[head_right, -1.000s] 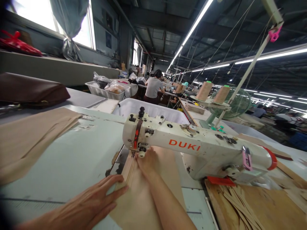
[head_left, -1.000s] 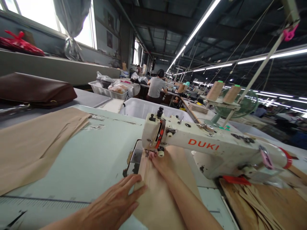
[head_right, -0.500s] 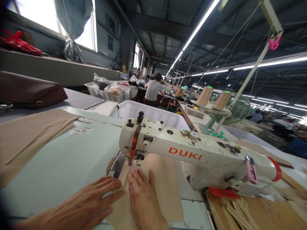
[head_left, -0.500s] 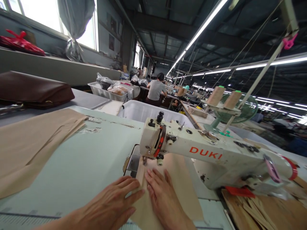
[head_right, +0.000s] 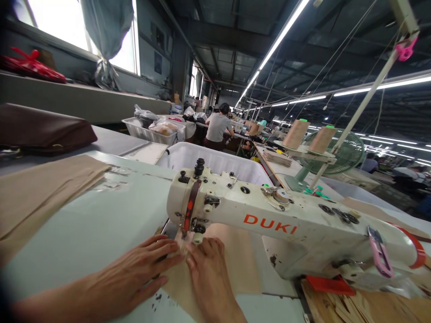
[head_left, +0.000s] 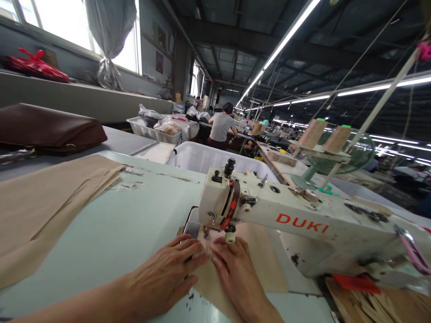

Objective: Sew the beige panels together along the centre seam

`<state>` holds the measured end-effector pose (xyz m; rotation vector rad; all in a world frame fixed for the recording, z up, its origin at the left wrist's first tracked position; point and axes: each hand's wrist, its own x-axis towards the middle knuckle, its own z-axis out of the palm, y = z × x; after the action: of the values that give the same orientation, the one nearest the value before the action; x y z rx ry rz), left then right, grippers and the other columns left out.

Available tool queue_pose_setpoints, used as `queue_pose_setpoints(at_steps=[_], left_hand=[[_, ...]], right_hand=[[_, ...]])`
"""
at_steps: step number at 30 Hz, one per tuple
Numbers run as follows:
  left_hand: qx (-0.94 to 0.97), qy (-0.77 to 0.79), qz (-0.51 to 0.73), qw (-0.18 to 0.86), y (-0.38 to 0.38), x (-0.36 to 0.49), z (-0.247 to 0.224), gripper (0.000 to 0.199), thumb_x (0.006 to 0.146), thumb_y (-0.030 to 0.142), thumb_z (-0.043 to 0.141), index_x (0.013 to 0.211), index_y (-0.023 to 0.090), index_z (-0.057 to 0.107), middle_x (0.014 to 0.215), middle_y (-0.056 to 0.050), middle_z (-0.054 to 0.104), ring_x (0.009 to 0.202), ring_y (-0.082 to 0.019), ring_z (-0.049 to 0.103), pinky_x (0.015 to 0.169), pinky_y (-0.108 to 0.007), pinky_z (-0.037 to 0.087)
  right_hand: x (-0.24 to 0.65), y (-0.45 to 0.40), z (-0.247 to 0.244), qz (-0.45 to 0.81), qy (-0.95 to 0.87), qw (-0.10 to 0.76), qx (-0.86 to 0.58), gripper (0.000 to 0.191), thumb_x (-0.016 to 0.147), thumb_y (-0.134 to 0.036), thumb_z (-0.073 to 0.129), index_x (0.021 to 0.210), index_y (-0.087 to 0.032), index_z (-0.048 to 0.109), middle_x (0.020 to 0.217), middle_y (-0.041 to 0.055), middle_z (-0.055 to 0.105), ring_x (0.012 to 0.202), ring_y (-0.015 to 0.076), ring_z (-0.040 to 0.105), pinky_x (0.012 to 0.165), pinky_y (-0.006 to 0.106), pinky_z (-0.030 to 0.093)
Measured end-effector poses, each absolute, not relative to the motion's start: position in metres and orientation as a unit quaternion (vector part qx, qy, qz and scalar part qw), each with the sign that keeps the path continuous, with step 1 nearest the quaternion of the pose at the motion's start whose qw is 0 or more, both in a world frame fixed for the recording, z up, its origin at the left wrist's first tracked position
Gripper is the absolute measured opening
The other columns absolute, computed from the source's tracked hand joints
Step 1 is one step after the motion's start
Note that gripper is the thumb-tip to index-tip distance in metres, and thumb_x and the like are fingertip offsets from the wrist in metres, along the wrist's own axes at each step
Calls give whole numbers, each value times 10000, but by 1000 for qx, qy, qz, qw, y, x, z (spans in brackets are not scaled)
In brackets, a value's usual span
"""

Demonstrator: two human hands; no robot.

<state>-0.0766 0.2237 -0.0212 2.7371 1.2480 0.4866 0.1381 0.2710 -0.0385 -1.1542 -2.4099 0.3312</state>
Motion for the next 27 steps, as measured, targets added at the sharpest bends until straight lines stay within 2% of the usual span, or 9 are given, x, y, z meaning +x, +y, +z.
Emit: queue_pose_setpoints(at_steps=[3, 9, 13, 19, 27], left_hand=[[899, 401, 170, 40, 232, -80, -28, 557, 906, 151, 536, 1439, 281, 438, 1320, -49, 565, 1232, -240, 542, 1176, -470, 302], [897, 404, 181, 18, 247, -86, -42, 550, 941, 200, 519, 1474, 274, 405, 1384, -65, 533, 1282, -256, 508, 1179, -487, 316], [898, 407, 169, 6, 253, -87, -45, 549, 967, 218, 482, 1501, 276, 371, 1424, -76, 506, 1329, -260, 470, 1189, -514, 289], [896, 410, 168, 14, 255, -88, -51, 548, 999, 273, 468, 1529, 274, 328, 1445, -88, 492, 1353, -261, 449, 1199, -522, 263], [892, 413, 184, 10, 252, -86, -54, 579, 963, 224, 511, 1518, 268, 354, 1435, -84, 500, 1348, -267, 451, 1182, -514, 311]], right_hand=[[136, 270, -35, 146, -869, 234, -411, 297, 906, -93, 604, 1086, -306, 708, 1167, -21, 685, 1121, 210, 592, 1141, 515, 315], [136, 278, -40, 137, -866, 213, -431, 390, 933, -114, 571, 1222, -359, 661, 1209, -30, 683, 1192, 213, 579, 1179, 535, 243], [139, 283, -50, 112, -870, 220, -428, 404, 950, -145, 553, 1272, -376, 627, 1262, -21, 659, 1247, 209, 548, 1175, 520, 256], [141, 282, -52, 105, -870, 224, -427, 374, 937, -147, 568, 1234, -357, 652, 1252, -24, 665, 1248, 207, 543, 1165, 500, 272], [139, 283, -56, 99, -871, 230, -422, 383, 929, -106, 537, 1227, -314, 660, 1285, 1, 647, 1247, 214, 553, 1148, 483, 303]])
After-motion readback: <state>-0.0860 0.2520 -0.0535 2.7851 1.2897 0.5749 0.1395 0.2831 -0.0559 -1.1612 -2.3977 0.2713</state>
